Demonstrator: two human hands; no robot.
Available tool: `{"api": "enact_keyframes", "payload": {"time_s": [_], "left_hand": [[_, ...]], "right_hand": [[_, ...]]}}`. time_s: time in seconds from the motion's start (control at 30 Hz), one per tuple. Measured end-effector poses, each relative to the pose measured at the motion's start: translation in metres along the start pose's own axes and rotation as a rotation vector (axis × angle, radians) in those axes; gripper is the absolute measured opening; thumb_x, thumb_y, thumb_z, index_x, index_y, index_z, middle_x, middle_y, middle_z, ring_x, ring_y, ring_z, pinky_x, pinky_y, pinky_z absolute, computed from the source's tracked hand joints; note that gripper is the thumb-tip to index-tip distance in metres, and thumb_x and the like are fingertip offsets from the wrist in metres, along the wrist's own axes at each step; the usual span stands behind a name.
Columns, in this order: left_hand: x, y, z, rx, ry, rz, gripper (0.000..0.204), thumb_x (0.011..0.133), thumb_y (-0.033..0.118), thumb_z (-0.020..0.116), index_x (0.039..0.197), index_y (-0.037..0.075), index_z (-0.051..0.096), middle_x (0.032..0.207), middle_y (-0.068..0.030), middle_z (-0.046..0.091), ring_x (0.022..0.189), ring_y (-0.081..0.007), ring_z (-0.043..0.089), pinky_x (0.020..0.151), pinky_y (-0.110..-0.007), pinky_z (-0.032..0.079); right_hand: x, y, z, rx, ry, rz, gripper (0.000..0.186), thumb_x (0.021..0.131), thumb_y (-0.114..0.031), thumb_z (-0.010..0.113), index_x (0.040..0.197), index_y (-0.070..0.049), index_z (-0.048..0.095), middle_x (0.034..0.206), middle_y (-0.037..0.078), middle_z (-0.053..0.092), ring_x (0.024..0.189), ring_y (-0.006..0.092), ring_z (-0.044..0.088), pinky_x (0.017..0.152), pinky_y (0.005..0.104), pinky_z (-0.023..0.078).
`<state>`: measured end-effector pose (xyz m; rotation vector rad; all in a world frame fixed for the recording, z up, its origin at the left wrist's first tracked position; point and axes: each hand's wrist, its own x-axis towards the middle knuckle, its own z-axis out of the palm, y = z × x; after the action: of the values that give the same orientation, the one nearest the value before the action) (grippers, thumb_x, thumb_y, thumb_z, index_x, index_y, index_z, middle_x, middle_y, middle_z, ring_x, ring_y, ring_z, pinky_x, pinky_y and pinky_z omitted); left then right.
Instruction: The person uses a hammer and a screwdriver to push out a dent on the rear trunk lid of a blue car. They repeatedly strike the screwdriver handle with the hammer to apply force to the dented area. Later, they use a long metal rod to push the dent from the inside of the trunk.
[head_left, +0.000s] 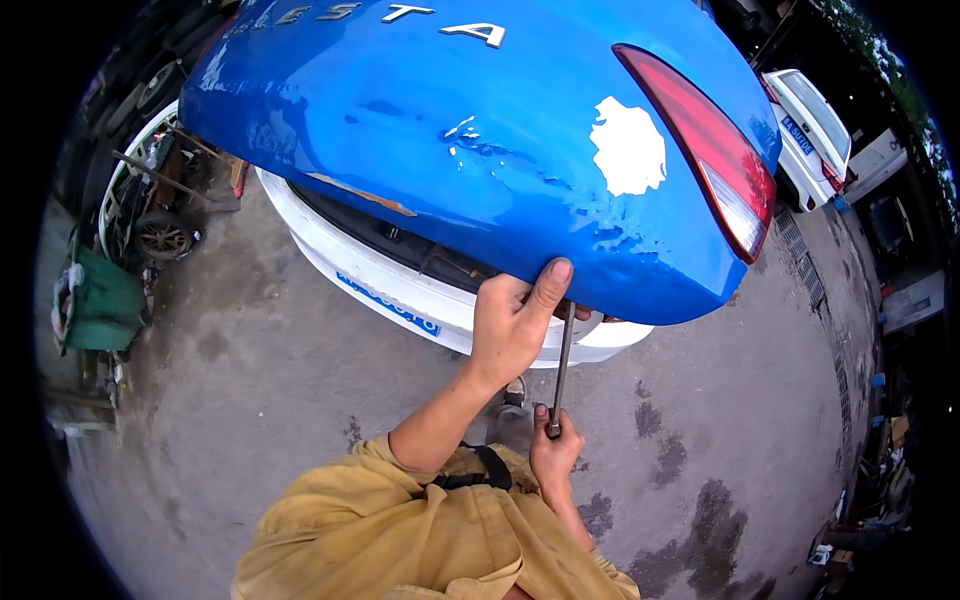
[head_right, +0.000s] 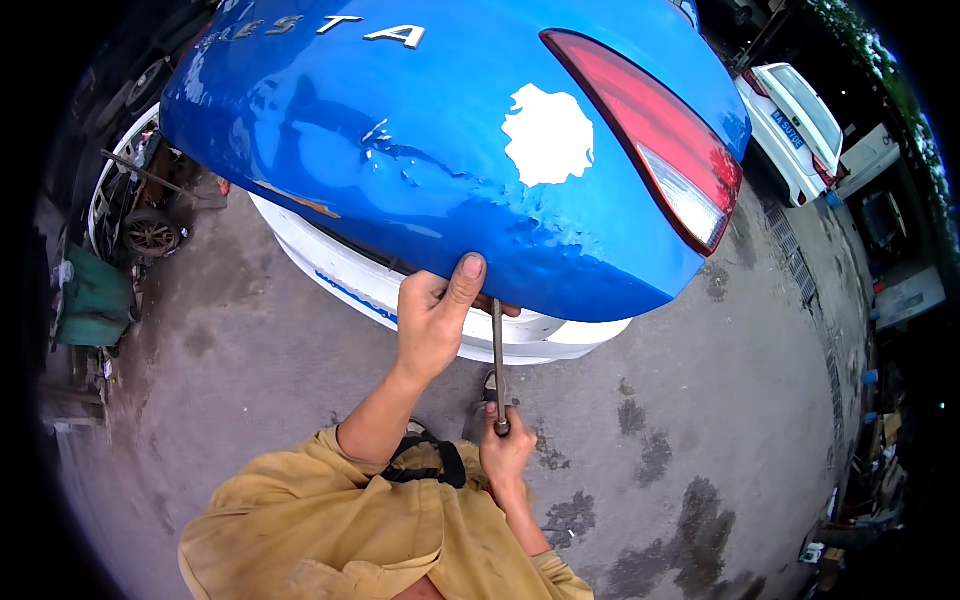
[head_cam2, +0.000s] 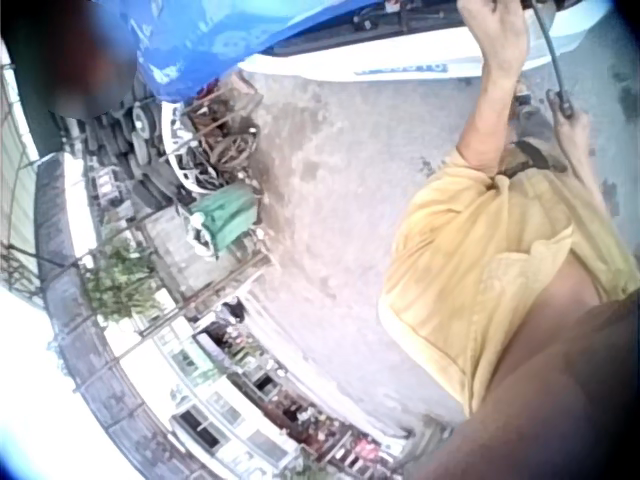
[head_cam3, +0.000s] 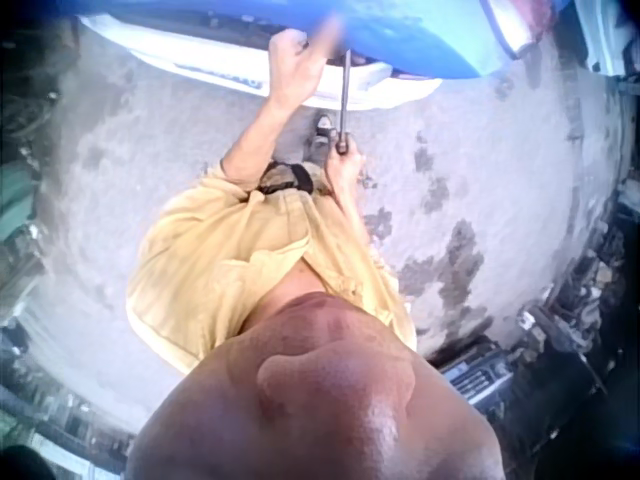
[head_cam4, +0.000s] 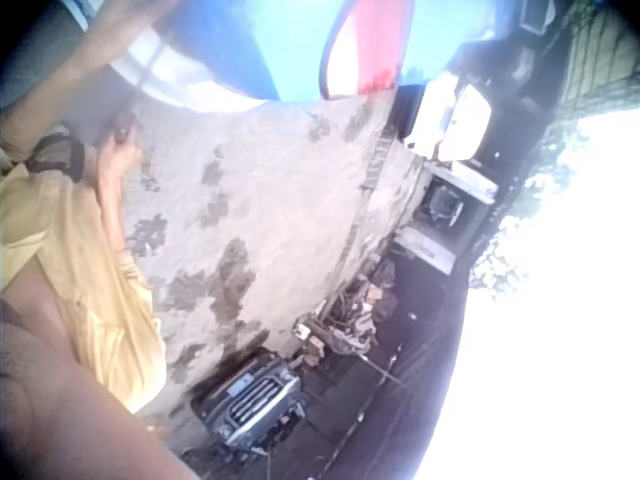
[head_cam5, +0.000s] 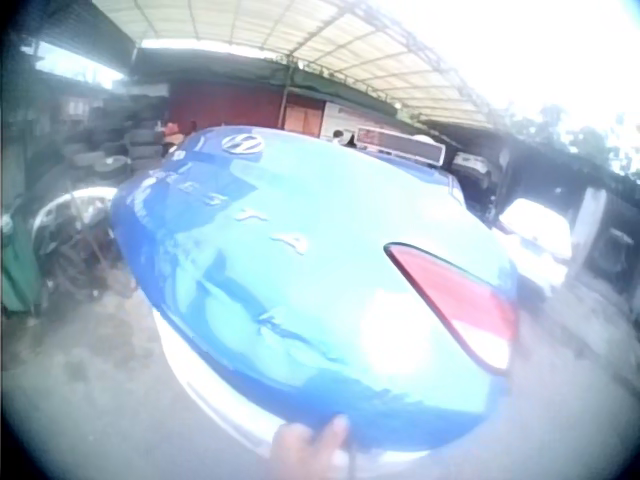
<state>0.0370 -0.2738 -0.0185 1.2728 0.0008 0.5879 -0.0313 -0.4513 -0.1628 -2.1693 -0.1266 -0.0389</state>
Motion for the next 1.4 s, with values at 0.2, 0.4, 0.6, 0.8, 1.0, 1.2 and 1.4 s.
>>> {"api": "enact_keyframes", "payload": {"time_s": [0.2,0.4,0.6,0.8,1.0,1.2,1.4], "left_hand": [[-0.003,-0.001,0.002,0.007,0.011,0.009,0.048,0.105,0.035,0.049,0.096,-0.009,0.065,0.084,-0.0174,0.071,0.07,-0.0232,0.07,0.063,-0.033,0.058],[-0.003,0.0,0.004,-0.007,0.027,0.016,0.048,0.105,0.036,0.05,0.097,-0.009,0.065,0.084,-0.0174,0.071,0.07,-0.0235,0.07,0.063,-0.033,0.058],[0.001,0.002,0.008,-0.071,0.032,-0.01,0.046,0.103,0.038,0.055,0.093,-0.005,0.066,0.075,-0.0105,0.069,0.07,-0.0154,0.067,0.064,-0.027,0.053],[-0.015,0.021,-0.017,0.304,0.021,-0.158,0.044,0.1,0.036,0.06,0.094,-0.007,0.068,0.078,-0.0107,0.071,0.076,-0.0152,0.069,0.067,-0.027,0.051],[-0.057,0.154,-0.002,-0.228,-0.236,0.517,0.026,0.105,0.023,0.044,0.102,0.002,0.06,0.083,-0.0118,0.068,0.072,-0.0279,0.069,0.068,-0.038,0.059],[-0.053,0.25,0.066,-0.387,-0.206,0.676,0.011,0.084,-0.008,0.063,0.087,0.002,0.064,0.082,-0.0077,0.063,0.072,-0.0167,0.061,0.059,-0.03,0.051],[-0.052,0.262,0.095,-0.327,-0.173,0.791,0.009,0.086,-0.007,0.062,0.088,0.002,0.065,0.084,-0.0091,0.064,0.073,-0.0188,0.062,0.061,-0.033,0.052]], "right_hand": [[0.007,0.009,0.015,0.076,0.065,-0.069,0.042,0.095,-0.024,0.068,0.067,0.0,0.049,0.048,0.009,0.038,0.047,0.0131,0.031,0.044,0.0332,0.03],[0.018,0.016,0.024,0.089,0.102,-0.176,0.041,0.094,-0.024,0.068,0.067,0.0,0.049,0.049,0.009,0.039,0.046,0.0149,0.031,0.044,0.0339,0.03],[0.003,0.002,-0.007,-0.027,-0.058,-0.007,0.03,0.093,-0.023,0.069,0.076,0.0,0.06,0.053,0.019,0.051,0.043,0.0323,0.05,0.047,0.0403,0.041],[0.014,0.002,-0.03,-0.12,-0.068,-0.049,0.032,0.092,-0.029,0.07,0.079,0.0,0.064,0.053,0.019,0.053,0.046,0.0378,0.054,0.047,0.0428,0.042],[0.023,0.005,-0.043,-0.115,-0.123,-0.059,0.03,0.09,-0.028,0.072,0.083,0.0,0.065,0.056,0.021,0.057,0.05,0.0383,0.059,0.049,0.0424,0.044],[0.037,0.021,-0.069,-0.154,-0.301,-0.082,0.031,0.091,-0.029,0.071,0.086,0.001,0.065,0.058,0.02,0.057,0.05,0.037,0.057,0.051,0.0404,0.045],[0.057,0.024,-0.085,-0.117,-0.389,-0.128,0.03,0.092,-0.025,0.071,0.085,0.004,0.065,0.057,0.019,0.056,0.047,0.0319,0.052,0.051,0.038,0.044]]}}
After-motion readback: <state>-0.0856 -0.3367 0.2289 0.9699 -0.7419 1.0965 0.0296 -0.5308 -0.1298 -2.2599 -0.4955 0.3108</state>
